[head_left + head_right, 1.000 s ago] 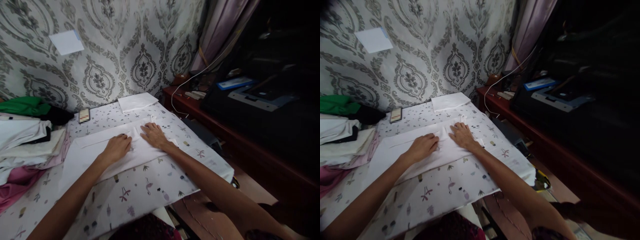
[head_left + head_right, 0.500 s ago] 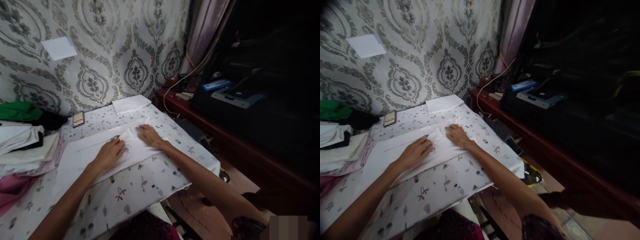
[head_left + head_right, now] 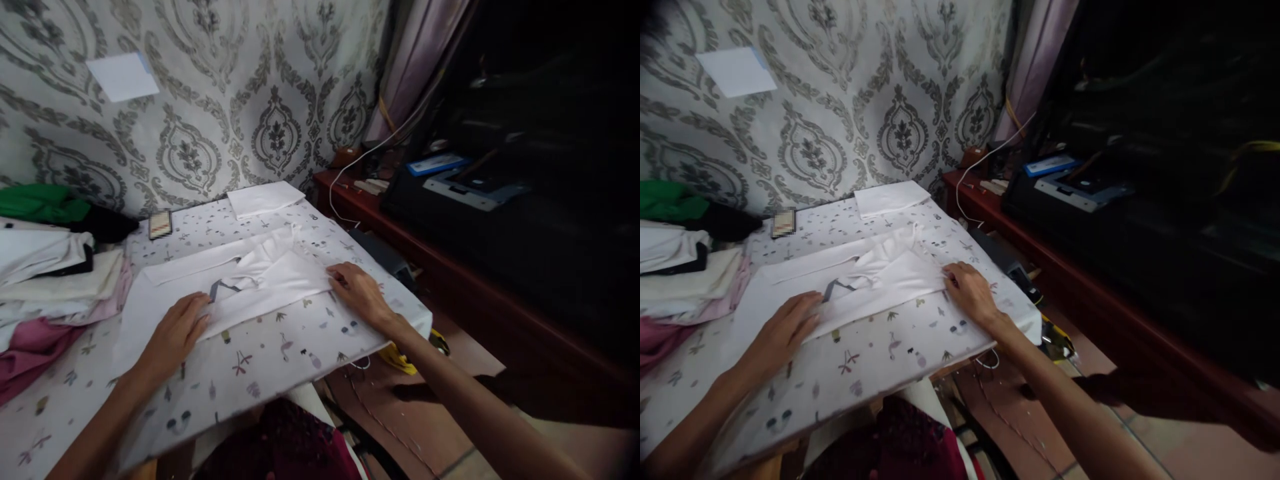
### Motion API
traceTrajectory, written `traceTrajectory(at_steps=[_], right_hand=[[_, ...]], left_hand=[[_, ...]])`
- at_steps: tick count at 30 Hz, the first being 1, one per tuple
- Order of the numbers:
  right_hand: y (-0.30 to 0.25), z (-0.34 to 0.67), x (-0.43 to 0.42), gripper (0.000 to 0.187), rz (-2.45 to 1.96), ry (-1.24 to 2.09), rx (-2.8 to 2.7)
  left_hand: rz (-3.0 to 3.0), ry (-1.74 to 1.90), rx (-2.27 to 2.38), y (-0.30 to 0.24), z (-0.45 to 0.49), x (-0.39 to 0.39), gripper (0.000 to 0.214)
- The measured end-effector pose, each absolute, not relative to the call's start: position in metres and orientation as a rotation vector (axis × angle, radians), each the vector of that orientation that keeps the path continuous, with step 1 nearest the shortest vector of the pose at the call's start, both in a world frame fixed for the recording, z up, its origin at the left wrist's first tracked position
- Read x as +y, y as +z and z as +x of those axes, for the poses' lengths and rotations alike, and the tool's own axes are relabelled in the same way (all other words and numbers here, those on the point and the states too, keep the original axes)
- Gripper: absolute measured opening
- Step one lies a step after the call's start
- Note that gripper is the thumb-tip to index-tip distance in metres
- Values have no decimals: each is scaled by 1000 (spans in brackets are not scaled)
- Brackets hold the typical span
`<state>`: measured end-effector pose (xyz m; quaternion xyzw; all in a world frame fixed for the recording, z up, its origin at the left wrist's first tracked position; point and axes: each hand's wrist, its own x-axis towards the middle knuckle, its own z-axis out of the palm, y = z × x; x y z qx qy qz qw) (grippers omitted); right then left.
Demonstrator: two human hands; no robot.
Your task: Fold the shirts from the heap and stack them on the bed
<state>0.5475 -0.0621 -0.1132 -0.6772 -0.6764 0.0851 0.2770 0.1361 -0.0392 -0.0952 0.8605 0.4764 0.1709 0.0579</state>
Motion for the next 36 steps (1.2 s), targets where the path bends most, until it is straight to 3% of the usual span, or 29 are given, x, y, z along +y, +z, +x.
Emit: traceTrajectory(at_steps=[9,15,21,26,30,36], right_hand=[[-127,551,-55,35,-1764,129,-1896],[-118,534,-59,34,-1803,-6,-1905],[-89,449,-51,26,-1381,265,-2114],[-77,356,-42,23,-1096,533,-2336],[-77,306,-44,23,-1005,570,-2496],[-77,258,-49,17,-846,365,-2846]], left_hand=[[2677,588,1548,-117,82,-53,35],[2301,669,1762,-97,38,-60,40],[2156,575,1869,-84,39,-47,36],[2229,495,1782,-87,65,-35,16],[2117,416,1858,-86,63,-29,8],[2164,359,1909,-81,39,19,17]])
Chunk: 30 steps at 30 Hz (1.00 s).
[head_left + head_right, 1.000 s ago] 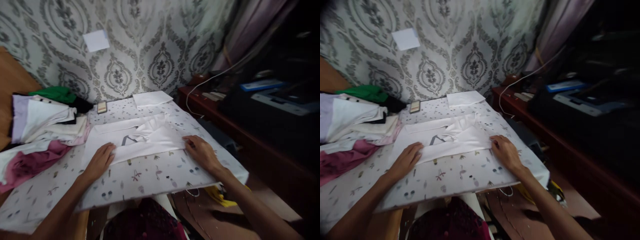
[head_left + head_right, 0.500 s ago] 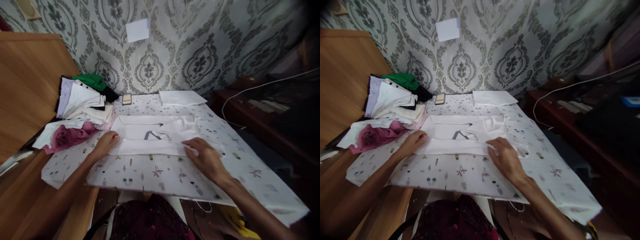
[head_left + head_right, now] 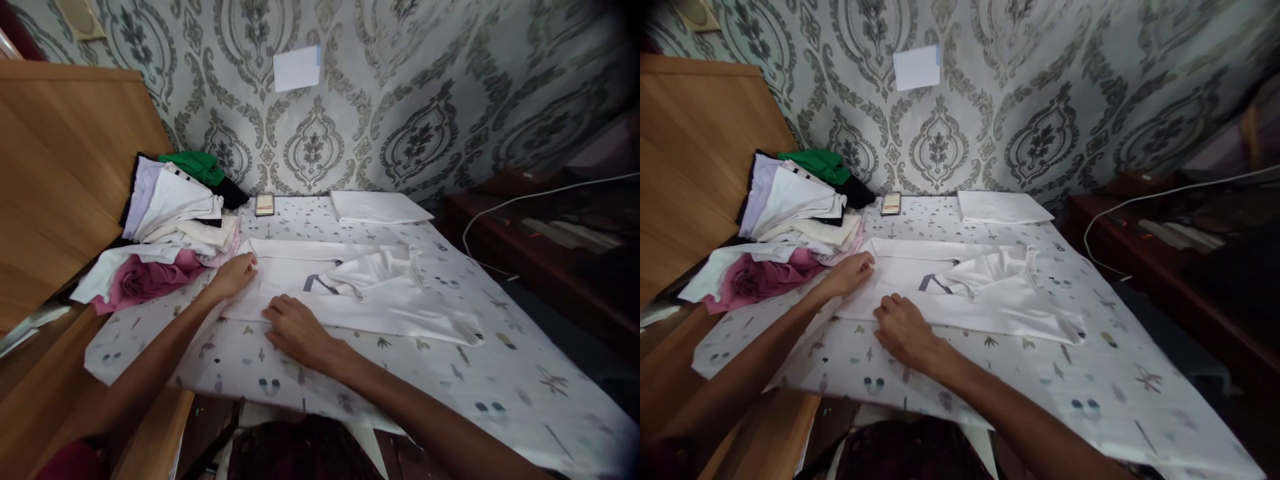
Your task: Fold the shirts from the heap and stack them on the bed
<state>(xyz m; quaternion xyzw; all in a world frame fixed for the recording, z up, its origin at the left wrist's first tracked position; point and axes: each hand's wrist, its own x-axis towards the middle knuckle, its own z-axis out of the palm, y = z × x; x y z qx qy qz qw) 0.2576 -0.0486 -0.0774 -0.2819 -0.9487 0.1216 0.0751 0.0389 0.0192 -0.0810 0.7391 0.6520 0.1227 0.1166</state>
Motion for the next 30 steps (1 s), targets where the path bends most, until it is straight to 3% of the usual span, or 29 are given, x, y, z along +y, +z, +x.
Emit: traceTrajectory(at_steps=[8,15,20,25,30], right_hand=[[-84,221,-54,16,-774,127,-2907],[-77,213,-58,27,-786,121,-2908],[-82,205,-53,23,-879,179,-2851],[-80,212,-48,22,-1114,481,-2591],[-81,238,-48,17,-1271,1007,-1820]], left_hand=[[2129,349,2079,-81,30,129,24],[2031,223,2083,-87,16,148,11],[2007,277,2036,-75,16,146,9],[2012,430,1990,-56,28,137,21],[1866,551,1690,-24,57,134,34]])
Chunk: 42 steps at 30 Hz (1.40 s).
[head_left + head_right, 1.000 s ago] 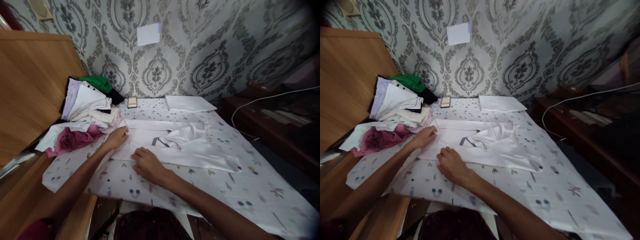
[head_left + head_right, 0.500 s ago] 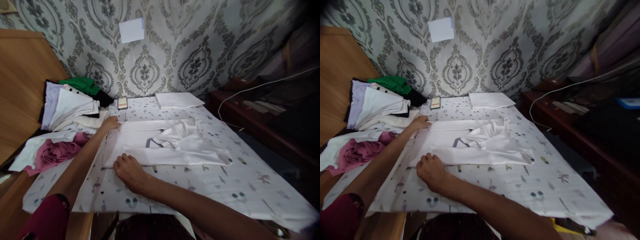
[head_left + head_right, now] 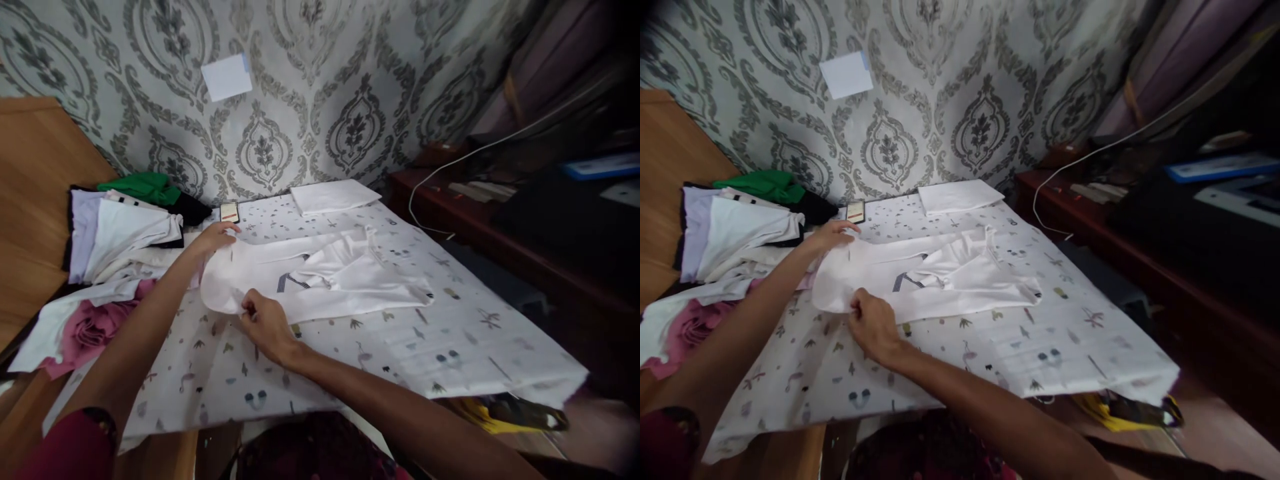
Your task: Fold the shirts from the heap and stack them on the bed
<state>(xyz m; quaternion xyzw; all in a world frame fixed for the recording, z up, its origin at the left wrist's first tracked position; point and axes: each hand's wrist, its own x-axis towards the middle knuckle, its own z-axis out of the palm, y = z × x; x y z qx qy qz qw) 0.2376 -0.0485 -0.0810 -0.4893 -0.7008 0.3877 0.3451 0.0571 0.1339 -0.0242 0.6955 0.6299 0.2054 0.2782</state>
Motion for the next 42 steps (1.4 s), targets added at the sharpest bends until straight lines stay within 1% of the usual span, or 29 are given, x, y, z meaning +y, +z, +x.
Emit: traceTrajectory(at_steps=[3,5,7,11,13,16,20,22,24,27,29,31,34,36,37,39,41,42], right_hand=[[-88,258,-51,14,-1112,1288,-1309],[-92,274,-56,16,-1028,1390,-1053],[-94,291,-63,23,-1012,1459,-837],[-97,314,-76,34,-1031,1631,-470],[-99,319,-79,36,-1034,1686,-374],[-100,321,-76,30,-1064,1705,-326],[-96,324,-70,18,-1093,1750,-277],[-93,326,-68,13,-1103,1769,-239],[-92,328,-69,13,-1093,1738,-282],[-97,330,-70,19,-1054,1604,-458],[-101,332,-71,20,-1056,1583,-498],[-103,335,-70,18,-1068,1640,-485],[-102,347,-68,15,-1104,1702,-610],[-97,361,-62,18,-1255,1619,-838],[-95,368,-57,21,-1360,1505,-992],[-90,381,-40,29,-1538,1155,-1319],[-86,387,-15,34,-1601,834,-1571],[-84,386,1,36,-1615,745,-1643]], left_hand=[[1653,622,1472,-10,90,139,24],[1513,668,1420,-10,117,146,21],[1422,677,1403,-19,146,153,22],[1349,563,1419,-49,187,160,21],[1323,519,1435,-61,195,160,22],[1310,507,1443,-67,196,158,19],[1342,536,1457,-67,192,156,31],[1375,552,1478,-70,193,156,32],[1418,572,1500,-73,194,157,26],[1488,605,1514,-79,196,160,14],[1529,611,1518,-83,198,163,20],[1565,601,1524,-87,198,165,27],[1625,572,1531,-91,198,167,26],[1679,553,1519,-92,197,169,20],[1711,550,1509,-92,195,169,16],[1780,574,1486,-91,191,172,9],[1842,628,1466,-90,187,175,11],[1867,658,1455,-88,185,176,13]])
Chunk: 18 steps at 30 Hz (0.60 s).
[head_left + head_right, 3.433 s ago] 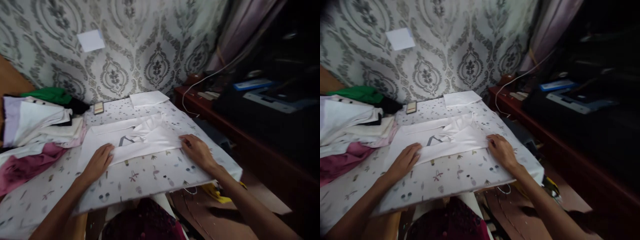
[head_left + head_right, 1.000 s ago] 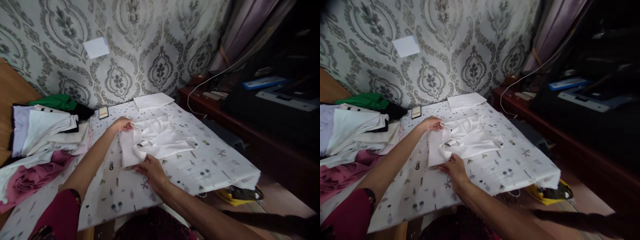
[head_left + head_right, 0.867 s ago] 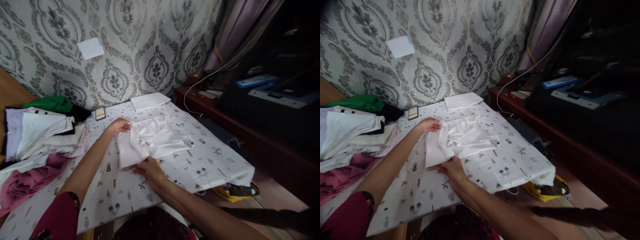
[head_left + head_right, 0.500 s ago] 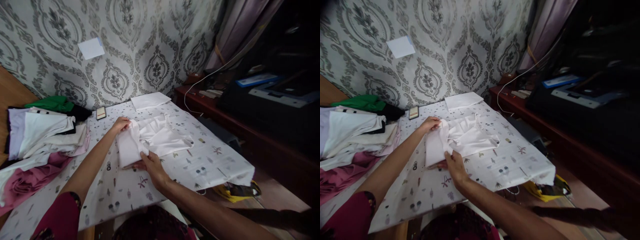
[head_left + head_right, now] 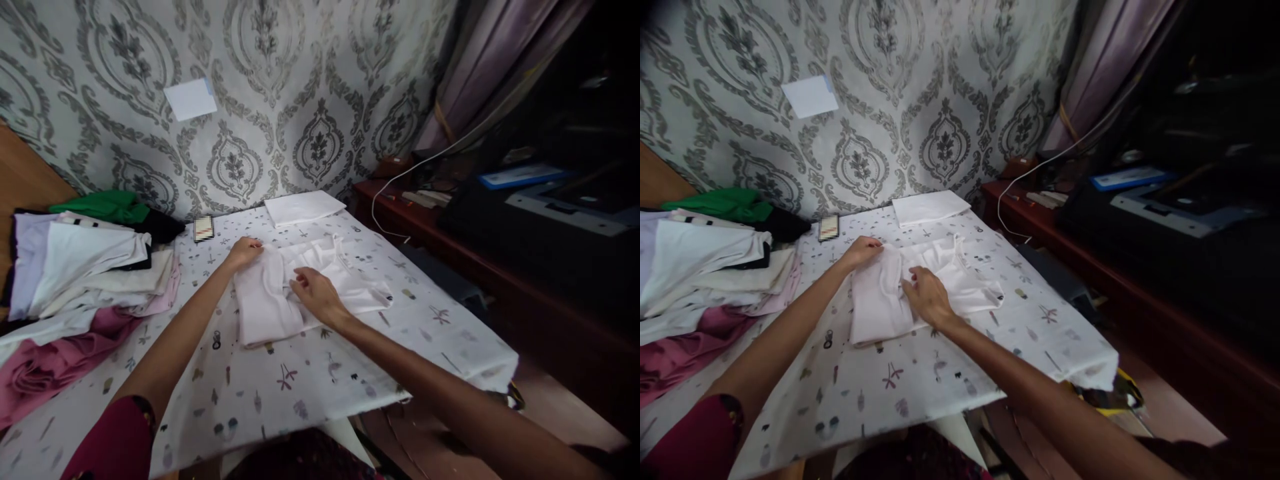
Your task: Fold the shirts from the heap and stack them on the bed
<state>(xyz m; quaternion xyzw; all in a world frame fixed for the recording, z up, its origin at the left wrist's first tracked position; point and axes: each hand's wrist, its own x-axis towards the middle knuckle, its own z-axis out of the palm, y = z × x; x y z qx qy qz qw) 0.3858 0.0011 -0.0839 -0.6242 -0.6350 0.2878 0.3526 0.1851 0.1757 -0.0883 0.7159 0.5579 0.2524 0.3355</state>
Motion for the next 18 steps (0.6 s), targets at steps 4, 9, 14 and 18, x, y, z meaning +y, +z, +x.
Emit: traceTrajectory(at_steps=[4,9,14,18], right_hand=[[-81,367,66,38,-1695,760,-1622],[-81,353,107,18,-1623,891,-1571],[-82,350,108,12,-1323,1007,-1442],[-89,346,114,27,-1211,1211,-1266]], left_hand=[[1928,741,1366,-84,178,176,20],[1931,723,1205,-84,170,174,34],[1946,679,1118,-88,169,183,41],[1981,670,1146,-90,172,190,42]])
